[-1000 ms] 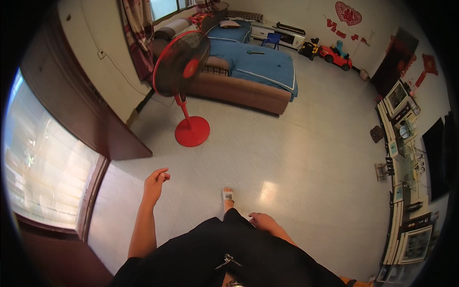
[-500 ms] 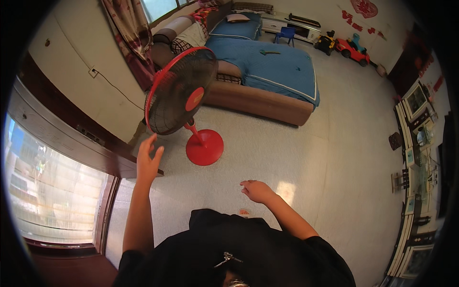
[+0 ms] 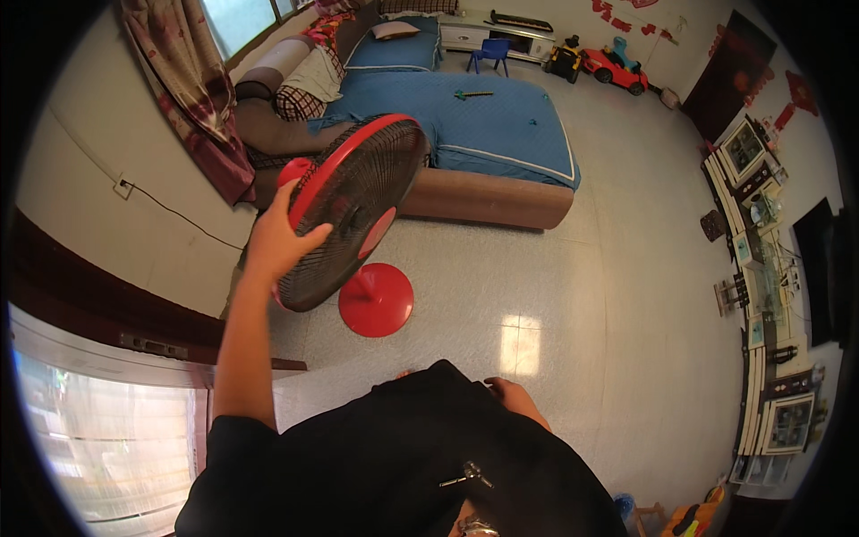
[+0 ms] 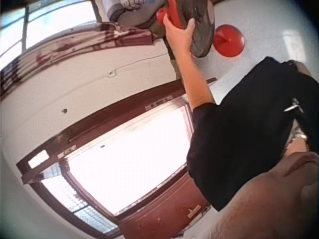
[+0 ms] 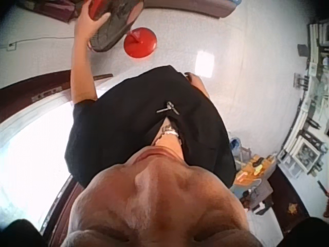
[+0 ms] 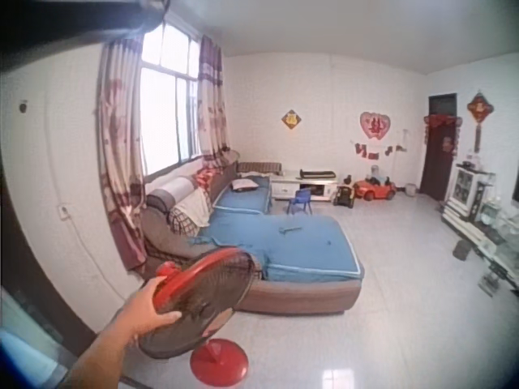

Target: The person sweeps the floor using a broom and dustpan, then picks up a fly swatter and moves a wooden table.

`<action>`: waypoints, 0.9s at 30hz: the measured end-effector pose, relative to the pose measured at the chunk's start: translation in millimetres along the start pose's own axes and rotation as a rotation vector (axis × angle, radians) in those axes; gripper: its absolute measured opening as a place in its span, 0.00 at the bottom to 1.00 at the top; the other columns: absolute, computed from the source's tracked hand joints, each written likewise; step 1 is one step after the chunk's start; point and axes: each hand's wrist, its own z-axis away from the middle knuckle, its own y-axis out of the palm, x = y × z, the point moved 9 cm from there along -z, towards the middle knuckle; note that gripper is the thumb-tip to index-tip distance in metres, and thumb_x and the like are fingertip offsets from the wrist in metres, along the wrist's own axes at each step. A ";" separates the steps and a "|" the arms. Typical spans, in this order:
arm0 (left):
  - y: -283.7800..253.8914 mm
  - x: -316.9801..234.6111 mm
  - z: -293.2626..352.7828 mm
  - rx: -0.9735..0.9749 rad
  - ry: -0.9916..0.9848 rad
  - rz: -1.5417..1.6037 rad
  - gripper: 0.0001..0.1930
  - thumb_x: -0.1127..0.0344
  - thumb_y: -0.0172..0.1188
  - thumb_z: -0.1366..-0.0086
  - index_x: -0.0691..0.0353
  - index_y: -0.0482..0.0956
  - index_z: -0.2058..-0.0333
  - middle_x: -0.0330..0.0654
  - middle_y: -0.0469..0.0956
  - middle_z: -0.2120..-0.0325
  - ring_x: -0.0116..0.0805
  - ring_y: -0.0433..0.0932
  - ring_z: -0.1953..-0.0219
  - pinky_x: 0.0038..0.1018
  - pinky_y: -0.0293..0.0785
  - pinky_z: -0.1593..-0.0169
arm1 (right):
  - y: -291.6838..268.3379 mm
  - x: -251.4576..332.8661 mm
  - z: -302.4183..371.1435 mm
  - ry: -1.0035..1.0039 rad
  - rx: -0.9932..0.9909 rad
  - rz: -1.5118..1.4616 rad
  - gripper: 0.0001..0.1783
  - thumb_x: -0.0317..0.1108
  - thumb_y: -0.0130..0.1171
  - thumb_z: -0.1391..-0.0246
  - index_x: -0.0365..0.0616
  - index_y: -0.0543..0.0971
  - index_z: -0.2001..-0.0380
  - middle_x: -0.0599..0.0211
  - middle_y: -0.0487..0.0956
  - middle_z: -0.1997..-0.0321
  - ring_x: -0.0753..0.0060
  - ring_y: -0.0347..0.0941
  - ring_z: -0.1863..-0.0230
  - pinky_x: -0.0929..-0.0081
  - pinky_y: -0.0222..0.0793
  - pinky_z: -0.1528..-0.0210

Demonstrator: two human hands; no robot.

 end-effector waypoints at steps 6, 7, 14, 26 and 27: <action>-62.7 65.2 -23.8 0.389 0.153 0.191 0.43 0.63 0.68 0.61 0.58 0.62 0.42 0.42 0.72 0.52 0.33 0.71 0.51 0.28 0.63 0.45 | 37.7 21.9 -10.4 0.038 0.002 0.014 0.18 0.36 0.49 0.49 0.39 0.75 0.57 0.45 0.77 0.58 0.46 0.72 0.53 0.61 0.66 0.51; -66.6 65.5 -19.7 0.433 0.174 0.175 0.43 0.64 0.69 0.62 0.57 0.62 0.42 0.42 0.72 0.52 0.32 0.70 0.51 0.28 0.63 0.45 | 41.1 26.0 -17.5 0.021 0.001 0.062 0.17 0.36 0.49 0.48 0.40 0.75 0.57 0.46 0.77 0.58 0.46 0.72 0.53 0.61 0.66 0.51; -35.8 38.8 30.4 0.382 0.176 0.238 0.41 0.65 0.69 0.60 0.59 0.63 0.43 0.46 0.72 0.52 0.34 0.72 0.52 0.29 0.65 0.46 | 65.0 49.8 -33.4 -0.048 -0.011 0.193 0.17 0.35 0.48 0.46 0.41 0.73 0.54 0.50 0.77 0.59 0.51 0.74 0.57 0.63 0.69 0.54; -22.9 27.7 51.5 0.209 0.118 0.259 0.40 0.70 0.66 0.53 0.62 0.58 0.41 0.49 0.69 0.50 0.39 0.70 0.48 0.31 0.64 0.44 | 138.3 -28.7 32.7 0.129 0.027 0.170 0.17 0.38 0.45 0.43 0.40 0.74 0.55 0.49 0.76 0.58 0.50 0.73 0.56 0.63 0.67 0.52; -23.8 27.3 51.7 0.215 0.108 0.245 0.40 0.70 0.66 0.53 0.62 0.57 0.41 0.49 0.68 0.48 0.39 0.68 0.47 0.32 0.63 0.44 | 138.0 -21.7 42.1 0.130 0.029 0.155 0.17 0.38 0.45 0.43 0.40 0.74 0.55 0.49 0.76 0.58 0.50 0.73 0.56 0.63 0.67 0.52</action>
